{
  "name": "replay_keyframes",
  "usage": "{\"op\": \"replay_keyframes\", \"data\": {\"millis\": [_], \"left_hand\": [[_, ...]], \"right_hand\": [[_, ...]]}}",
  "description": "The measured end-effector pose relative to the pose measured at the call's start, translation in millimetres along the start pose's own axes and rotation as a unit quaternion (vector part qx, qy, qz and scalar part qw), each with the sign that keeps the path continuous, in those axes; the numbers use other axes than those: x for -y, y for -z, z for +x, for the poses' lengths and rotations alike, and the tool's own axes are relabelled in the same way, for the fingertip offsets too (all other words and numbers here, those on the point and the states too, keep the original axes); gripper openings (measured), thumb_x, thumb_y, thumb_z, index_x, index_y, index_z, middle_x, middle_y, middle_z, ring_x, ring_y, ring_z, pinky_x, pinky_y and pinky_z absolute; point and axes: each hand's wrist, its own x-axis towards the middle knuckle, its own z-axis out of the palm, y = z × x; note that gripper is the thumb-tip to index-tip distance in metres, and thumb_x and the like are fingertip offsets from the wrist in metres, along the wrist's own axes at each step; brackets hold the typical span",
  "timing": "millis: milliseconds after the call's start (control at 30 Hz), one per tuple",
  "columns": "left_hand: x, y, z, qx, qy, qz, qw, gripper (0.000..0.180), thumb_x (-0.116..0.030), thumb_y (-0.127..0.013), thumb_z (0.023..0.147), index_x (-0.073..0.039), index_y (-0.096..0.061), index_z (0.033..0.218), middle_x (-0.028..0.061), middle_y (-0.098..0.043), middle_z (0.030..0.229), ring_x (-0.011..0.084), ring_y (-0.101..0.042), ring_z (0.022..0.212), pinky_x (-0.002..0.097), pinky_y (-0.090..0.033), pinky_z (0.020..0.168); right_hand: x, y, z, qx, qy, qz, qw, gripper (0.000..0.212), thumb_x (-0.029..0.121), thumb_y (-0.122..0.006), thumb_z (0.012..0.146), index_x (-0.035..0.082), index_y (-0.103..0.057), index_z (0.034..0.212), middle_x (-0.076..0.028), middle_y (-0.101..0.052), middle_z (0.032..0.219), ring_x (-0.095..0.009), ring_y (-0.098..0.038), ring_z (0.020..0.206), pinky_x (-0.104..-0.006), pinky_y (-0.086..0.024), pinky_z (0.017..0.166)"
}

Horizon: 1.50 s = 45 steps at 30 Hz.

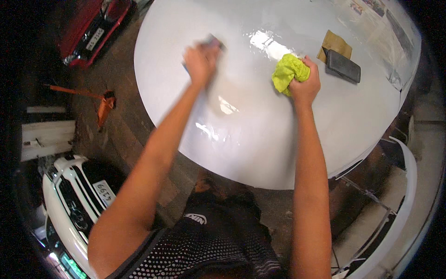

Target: The person sands a white car hood using a sanding block and wipes the surface with a yellow cloth. The person alternates between sanding and wiping, occasionally switching sanding blocks and inspecting the surface.

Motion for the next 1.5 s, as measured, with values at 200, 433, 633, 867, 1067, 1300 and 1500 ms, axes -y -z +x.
{"op": "replay_keyframes", "data": {"millis": [200,433,633,867,1067,1300,1500], "left_hand": [[-80.5,34.3,-39.4,0.157,-0.317,-0.068,0.933,0.034,-0.04,-0.071,0.09,-0.017,-0.076,0.115,0.0178,-0.072,0.1,0.0368,-0.063,0.096,0.0512,-0.046,0.086],[-37.5,-35.3,130.5,-0.026,-0.096,0.007,0.995,0.026,-0.033,-0.063,0.093,-0.023,-0.079,0.111,0.0128,-0.063,0.112,0.0367,-0.053,0.106,0.0513,-0.04,0.091],[-28.6,-11.3,56.2,0.077,-0.41,-0.104,0.903,0.02,-0.029,-0.073,0.09,-0.03,-0.081,0.108,0.0086,-0.067,0.108,0.0336,-0.057,0.095,0.0456,-0.043,0.082],[-40.9,-46.9,111.5,0.024,-0.204,-0.002,0.979,0.03,-0.037,-0.064,0.096,-0.02,-0.074,0.118,0.0187,-0.064,0.112,0.0394,-0.057,0.105,0.0543,-0.043,0.088],[-28.6,-13.8,31.4,0.092,-0.462,-0.072,0.879,0.03,-0.028,-0.072,0.087,-0.03,-0.076,0.117,0.0133,-0.067,0.109,0.0346,-0.06,0.089,0.0515,-0.045,0.076],[11.2,-37.5,183.5,0.013,-0.114,0.002,0.993,0.037,-0.039,-0.064,0.095,-0.005,-0.075,0.104,0.0179,-0.065,0.107,0.0401,-0.057,0.099,0.0529,-0.041,0.09],[14.7,-2.6,80.2,0.198,-0.191,-0.024,0.961,0.042,-0.042,-0.066,0.094,-0.007,-0.071,0.117,0.0214,-0.066,0.112,0.042,-0.058,0.105,0.0573,-0.044,0.092]], "right_hand": [[-5.7,11.6,-2.7,-0.013,0.021,-0.013,1.0,0.041,0.015,-0.082,0.075,0.008,-0.065,0.111,-0.014,-0.072,0.122,-0.033,-0.067,0.122,-0.0396,-0.053,0.098],[7.0,1.1,-2.5,-0.003,0.0,0.009,1.0,0.041,0.014,-0.083,0.074,0.007,-0.065,0.111,-0.016,-0.072,0.116,-0.033,-0.066,0.124,-0.0386,-0.052,0.099],[-9.8,17.6,-7.8,-0.012,0.01,-0.017,1.0,0.045,0.017,-0.084,0.074,0.006,-0.066,0.113,-0.017,-0.071,0.126,-0.031,-0.067,0.122,-0.0375,-0.051,0.102],[-5.8,5.8,-6.2,-0.013,-0.014,0.003,1.0,0.046,0.018,-0.084,0.075,0.005,-0.065,0.115,-0.018,-0.069,0.13,-0.029,-0.067,0.121,-0.0369,-0.051,0.102],[-13.7,19.4,-14.1,-0.031,-0.013,-0.023,0.999,0.046,0.019,-0.084,0.076,0.004,-0.065,0.115,-0.017,-0.069,0.131,-0.027,-0.067,0.12,-0.0358,-0.051,0.102],[-6.7,4.5,-5.2,-0.017,-0.013,-0.001,1.0,0.045,0.019,-0.083,0.077,0.004,-0.065,0.115,-0.02,-0.068,0.132,-0.027,-0.066,0.122,-0.036,-0.051,0.103],[-8.8,17.4,-13.3,-0.028,-0.023,-0.015,0.999,0.041,0.016,-0.081,0.079,0.002,-0.064,0.113,-0.018,-0.07,0.125,-0.032,-0.063,0.128,-0.0386,-0.049,0.106]]}}
